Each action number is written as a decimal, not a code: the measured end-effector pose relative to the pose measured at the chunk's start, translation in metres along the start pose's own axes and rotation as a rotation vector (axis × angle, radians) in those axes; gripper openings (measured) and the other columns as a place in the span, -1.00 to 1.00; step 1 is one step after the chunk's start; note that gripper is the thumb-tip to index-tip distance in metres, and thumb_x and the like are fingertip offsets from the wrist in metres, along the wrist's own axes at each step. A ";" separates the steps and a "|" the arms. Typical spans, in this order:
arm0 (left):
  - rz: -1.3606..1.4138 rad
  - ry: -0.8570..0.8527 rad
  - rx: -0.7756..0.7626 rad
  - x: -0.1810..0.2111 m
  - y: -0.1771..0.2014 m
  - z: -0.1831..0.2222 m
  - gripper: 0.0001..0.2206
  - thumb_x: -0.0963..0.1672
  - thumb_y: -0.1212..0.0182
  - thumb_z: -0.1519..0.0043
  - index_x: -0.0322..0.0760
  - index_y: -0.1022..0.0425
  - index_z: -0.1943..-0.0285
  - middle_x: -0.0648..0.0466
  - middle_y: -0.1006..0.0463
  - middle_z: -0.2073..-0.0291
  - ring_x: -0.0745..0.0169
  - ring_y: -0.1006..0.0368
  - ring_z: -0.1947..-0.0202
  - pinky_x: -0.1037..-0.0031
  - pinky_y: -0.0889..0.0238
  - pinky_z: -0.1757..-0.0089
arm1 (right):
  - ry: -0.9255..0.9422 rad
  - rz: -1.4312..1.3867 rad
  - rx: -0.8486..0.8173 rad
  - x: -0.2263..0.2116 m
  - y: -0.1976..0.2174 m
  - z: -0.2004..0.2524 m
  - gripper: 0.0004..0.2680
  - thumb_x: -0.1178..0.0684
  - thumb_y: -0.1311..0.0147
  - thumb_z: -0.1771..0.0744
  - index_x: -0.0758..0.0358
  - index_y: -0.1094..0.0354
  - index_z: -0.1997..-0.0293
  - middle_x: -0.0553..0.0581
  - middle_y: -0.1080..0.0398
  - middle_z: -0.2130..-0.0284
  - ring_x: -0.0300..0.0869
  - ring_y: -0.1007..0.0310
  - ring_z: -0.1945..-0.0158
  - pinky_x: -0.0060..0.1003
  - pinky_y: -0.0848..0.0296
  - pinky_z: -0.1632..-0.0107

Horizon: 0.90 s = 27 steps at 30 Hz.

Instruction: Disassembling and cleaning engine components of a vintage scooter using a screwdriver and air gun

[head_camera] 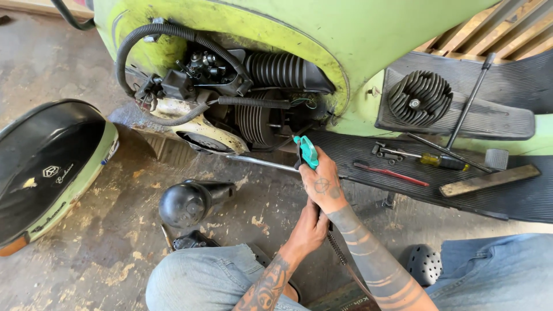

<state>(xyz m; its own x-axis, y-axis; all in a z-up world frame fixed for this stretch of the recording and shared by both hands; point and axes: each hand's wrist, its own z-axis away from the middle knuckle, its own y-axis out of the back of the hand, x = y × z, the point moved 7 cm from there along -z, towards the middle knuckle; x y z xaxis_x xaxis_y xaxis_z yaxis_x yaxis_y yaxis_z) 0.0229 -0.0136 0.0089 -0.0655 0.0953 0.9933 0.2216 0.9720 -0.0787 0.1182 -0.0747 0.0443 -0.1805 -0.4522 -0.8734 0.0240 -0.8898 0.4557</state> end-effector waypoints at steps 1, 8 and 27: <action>-0.011 0.002 0.002 0.000 0.000 0.000 -0.58 -0.13 0.10 -0.38 -0.55 -0.12 -0.37 -0.45 -0.48 0.00 -0.15 -0.44 0.07 -0.18 -0.28 0.04 | 0.001 -0.005 -0.003 -0.001 0.000 0.001 -0.81 0.09 -0.04 -0.20 0.15 -0.41 0.15 0.36 -0.49 0.37 0.29 -0.52 0.13 0.10 -0.44 0.14; -0.026 0.007 0.044 0.004 0.018 -0.017 -0.66 -0.08 0.02 -0.41 -0.49 -0.23 -0.20 -0.33 -0.50 0.38 0.01 -0.42 0.42 -0.04 -0.33 0.30 | 0.019 -0.034 0.004 0.000 -0.012 -0.018 -0.76 0.07 -0.05 -0.22 0.17 -0.41 0.06 0.41 -0.50 0.26 0.34 -0.49 0.01 0.16 -0.42 0.07; -0.036 -0.016 0.072 0.000 0.013 -0.017 -0.59 -0.17 0.10 -0.36 -0.62 -0.14 -0.34 -0.50 -0.49 0.11 -0.23 -0.45 0.14 -0.24 -0.26 0.06 | 0.022 -0.014 -0.030 -0.016 -0.011 -0.023 -0.78 0.07 -0.04 -0.20 0.17 -0.46 0.12 0.29 -0.55 0.35 0.21 -0.56 0.07 0.05 -0.49 0.08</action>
<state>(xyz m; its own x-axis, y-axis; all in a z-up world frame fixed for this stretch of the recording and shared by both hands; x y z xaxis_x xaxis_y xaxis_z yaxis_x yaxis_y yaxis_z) 0.0419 -0.0048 0.0095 -0.0878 0.0626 0.9942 0.1482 0.9877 -0.0491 0.1431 -0.0590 0.0493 -0.1593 -0.4409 -0.8833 0.0514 -0.8972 0.4386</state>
